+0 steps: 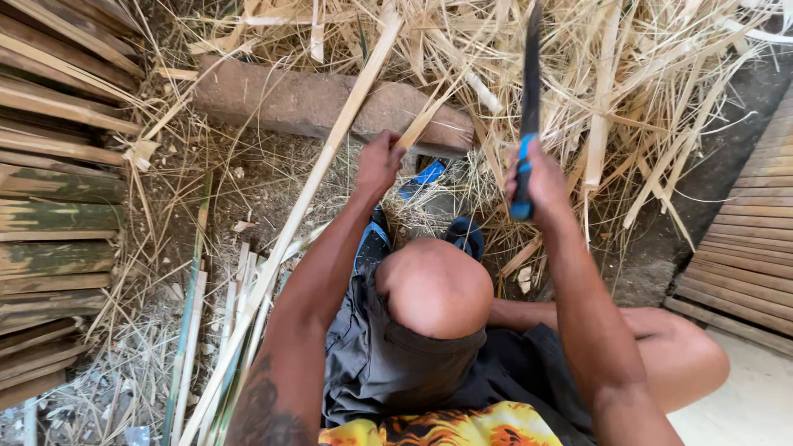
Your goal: The person sits on the ground and uses a curved blade to split long bamboo poles into thin strips. They hold each pole with one hand and repeatedly strike it with the blade to separate the material, then set the finished strips aside.
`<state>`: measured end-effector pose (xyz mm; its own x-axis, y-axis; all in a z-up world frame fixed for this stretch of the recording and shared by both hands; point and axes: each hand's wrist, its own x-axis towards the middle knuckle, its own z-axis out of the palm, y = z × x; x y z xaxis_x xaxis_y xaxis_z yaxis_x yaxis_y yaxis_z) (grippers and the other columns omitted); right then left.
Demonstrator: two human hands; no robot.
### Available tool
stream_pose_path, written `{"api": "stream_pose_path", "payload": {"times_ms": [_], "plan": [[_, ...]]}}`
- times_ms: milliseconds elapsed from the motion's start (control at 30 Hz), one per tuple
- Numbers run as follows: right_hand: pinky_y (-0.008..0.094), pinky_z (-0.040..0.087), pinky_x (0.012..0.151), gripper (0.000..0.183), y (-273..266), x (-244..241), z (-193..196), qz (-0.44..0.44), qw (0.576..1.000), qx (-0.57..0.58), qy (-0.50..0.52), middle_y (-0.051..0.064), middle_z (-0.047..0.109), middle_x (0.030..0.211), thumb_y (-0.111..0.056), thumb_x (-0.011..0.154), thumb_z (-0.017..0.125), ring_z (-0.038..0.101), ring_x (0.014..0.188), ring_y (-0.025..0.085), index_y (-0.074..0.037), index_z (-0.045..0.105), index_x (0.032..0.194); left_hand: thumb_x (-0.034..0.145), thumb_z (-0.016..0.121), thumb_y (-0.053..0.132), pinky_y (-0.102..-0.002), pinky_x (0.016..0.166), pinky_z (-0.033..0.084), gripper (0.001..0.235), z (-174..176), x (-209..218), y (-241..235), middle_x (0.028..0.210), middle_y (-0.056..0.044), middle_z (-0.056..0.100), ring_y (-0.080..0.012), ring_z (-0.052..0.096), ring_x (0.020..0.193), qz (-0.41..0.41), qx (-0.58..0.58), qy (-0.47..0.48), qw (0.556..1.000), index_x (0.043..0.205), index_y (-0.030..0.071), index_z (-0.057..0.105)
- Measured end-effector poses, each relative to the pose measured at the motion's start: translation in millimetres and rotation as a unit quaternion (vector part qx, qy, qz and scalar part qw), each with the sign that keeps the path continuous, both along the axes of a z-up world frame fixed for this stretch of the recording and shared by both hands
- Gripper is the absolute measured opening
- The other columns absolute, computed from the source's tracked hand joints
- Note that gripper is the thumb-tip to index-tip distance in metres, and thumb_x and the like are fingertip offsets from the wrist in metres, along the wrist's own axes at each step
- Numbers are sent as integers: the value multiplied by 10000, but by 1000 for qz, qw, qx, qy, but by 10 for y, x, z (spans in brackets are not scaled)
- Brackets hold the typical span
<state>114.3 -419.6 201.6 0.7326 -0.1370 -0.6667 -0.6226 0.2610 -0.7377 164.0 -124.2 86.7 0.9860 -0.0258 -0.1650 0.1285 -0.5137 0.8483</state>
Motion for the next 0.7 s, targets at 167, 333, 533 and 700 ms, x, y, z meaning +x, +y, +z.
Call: {"api": "stream_pose_path", "payload": {"times_ms": [167, 333, 533, 700], "plan": [[324, 502, 480, 360, 370, -827, -457, 94, 965, -215, -116, 23, 590, 710, -419, 1086, 468, 594, 541, 132, -69, 551, 1105, 880, 775, 191, -379, 722, 591, 267, -212, 220, -209, 869, -149, 759, -237, 745, 740, 3, -26, 34, 999, 1004, 10, 625], [338, 517, 564, 385, 443, -815, -633, 165, 894, -312, -274, 97, 654, 724, -371, 1084, 456, 646, 611, 172, -21, 577, 1190, 855, 775, 231, -369, 735, 606, 298, -327, 207, -260, 876, -124, 761, -218, 750, 757, 27, -44, 65, 997, 1000, 23, 621], [501, 520, 655, 361, 333, -556, -986, 290, 885, -352, -95, 219, 656, 751, -392, 1031, 479, 675, 695, 417, -55, 603, 1071, 909, 761, 257, -424, 816, 583, 353, -360, -76, 51, 994, -171, 749, -296, 745, 910, 40, -60, -55, 996, 1109, 5, 615], [516, 477, 659, 358, 355, -657, -1171, 283, 837, -434, -174, 239, 651, 796, -383, 1060, 509, 633, 728, 445, -37, 603, 1066, 986, 647, 169, -494, 877, 547, 199, -682, -1147, 972, 1145, -188, 711, -403, 679, 1047, 82, 74, -53, 992, 1144, 50, 634]]}}
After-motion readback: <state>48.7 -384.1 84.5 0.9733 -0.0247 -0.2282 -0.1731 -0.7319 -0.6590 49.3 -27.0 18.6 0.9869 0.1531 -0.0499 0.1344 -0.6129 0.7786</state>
